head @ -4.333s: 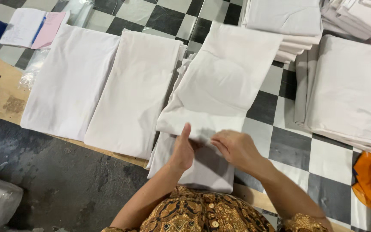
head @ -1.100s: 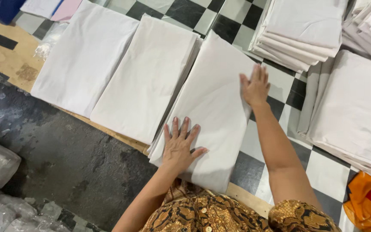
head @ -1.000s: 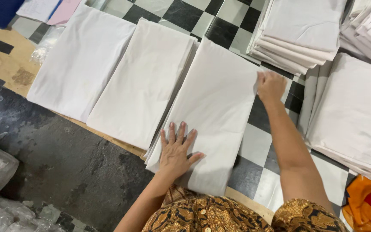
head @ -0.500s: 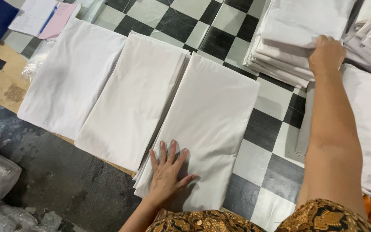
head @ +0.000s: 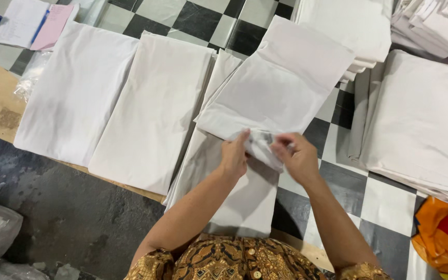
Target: The person folds white fabric items on a wooden table, stacking them into neat piles. They then wrap a stack of the folded items in a clear plastic bag and secure it using a handheld tape dispenser.
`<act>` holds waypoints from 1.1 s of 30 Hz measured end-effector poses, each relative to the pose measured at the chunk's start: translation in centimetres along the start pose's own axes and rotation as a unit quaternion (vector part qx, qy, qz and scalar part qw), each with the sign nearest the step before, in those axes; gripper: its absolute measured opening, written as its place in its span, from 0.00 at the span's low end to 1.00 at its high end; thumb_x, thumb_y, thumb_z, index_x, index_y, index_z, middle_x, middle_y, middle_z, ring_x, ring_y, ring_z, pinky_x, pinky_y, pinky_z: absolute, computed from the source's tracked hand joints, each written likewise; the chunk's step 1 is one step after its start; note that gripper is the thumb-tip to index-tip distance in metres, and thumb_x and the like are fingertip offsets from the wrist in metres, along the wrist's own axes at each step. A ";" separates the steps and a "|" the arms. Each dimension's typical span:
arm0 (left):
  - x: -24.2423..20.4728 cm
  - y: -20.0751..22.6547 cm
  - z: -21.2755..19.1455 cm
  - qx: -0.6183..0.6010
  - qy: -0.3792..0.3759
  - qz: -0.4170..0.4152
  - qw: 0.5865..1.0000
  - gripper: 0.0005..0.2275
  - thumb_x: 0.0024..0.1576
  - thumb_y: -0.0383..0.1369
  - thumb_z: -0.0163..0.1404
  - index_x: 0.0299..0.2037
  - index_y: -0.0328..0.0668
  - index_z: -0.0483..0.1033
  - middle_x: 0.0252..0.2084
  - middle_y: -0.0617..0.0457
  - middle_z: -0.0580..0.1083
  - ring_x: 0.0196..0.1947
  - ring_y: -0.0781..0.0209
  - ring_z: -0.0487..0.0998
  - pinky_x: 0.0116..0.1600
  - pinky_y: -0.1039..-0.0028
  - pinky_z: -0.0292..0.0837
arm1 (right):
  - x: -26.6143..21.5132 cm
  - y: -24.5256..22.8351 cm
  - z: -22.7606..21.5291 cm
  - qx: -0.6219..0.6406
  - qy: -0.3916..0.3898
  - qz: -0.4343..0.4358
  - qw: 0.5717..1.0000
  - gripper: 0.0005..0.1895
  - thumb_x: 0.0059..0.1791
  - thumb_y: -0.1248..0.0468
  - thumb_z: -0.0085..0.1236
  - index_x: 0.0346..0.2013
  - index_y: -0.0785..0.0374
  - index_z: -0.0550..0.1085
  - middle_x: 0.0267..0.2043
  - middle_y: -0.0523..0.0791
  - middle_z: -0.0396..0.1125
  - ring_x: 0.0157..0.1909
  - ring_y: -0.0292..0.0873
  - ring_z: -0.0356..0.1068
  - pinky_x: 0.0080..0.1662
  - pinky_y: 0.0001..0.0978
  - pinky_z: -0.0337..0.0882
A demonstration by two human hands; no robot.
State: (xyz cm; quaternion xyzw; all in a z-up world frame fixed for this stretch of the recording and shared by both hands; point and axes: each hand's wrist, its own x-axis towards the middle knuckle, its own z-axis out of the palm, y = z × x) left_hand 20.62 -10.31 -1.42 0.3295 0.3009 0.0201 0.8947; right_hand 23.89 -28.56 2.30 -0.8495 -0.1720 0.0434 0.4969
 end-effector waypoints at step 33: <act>-18.8 -0.4 -12.6 0.455 -0.039 -0.084 0.886 0.26 0.66 0.51 0.37 0.54 0.33 0.74 0.45 0.37 0.81 0.43 0.51 0.83 0.56 0.61 0.71 | 18.2 13.0 1.7 0.218 0.084 0.084 0.969 0.14 0.52 0.73 0.62 0.52 0.71 0.74 0.48 0.50 0.74 0.45 0.42 0.71 0.45 0.34 0.71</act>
